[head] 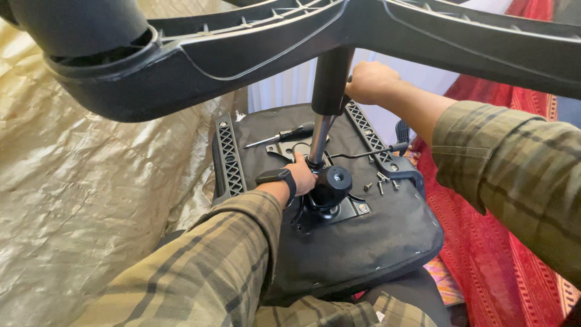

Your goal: The person assembles an office chair base by inserting a gas lift cylinder into the base and securing it with a screwdriver. They then attach a caster wheel to one of the base arms using a screwdriver.

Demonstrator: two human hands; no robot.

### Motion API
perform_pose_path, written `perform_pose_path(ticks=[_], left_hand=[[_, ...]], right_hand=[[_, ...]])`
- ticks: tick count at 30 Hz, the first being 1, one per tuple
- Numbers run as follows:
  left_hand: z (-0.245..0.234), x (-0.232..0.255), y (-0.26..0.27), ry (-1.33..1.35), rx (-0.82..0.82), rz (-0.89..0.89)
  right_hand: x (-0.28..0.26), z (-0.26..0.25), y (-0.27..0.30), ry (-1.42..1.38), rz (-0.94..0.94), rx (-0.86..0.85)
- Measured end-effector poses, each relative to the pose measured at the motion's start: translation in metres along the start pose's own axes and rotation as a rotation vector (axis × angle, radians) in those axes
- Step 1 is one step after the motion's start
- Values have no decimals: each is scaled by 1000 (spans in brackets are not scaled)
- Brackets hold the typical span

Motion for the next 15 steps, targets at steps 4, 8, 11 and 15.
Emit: perform_pose_path(ticks=[4,8,11,15], left_hand=[[2,-2,-6,-25,-1,2],[3,-2,-5,-13,-1,9],[1,-1,-2,-9,-3,12],[-3,2,4,-17,-19,7]], right_hand=[[3,13,13,-157,19,-156],[-3,17,17,-374,-65,-155],[-17,11,13,-332,-276,-47],[-24,16,6,-212,-401,-50]])
Point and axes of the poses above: each hand's wrist, its own y-axis away from the middle knuckle, its own z-axis out of the palm, x = y × z, the point moved 10 cm from there along -y, towards the middle knuckle, and after that the axes turned 1 degree about x, right-handed, at the moved point
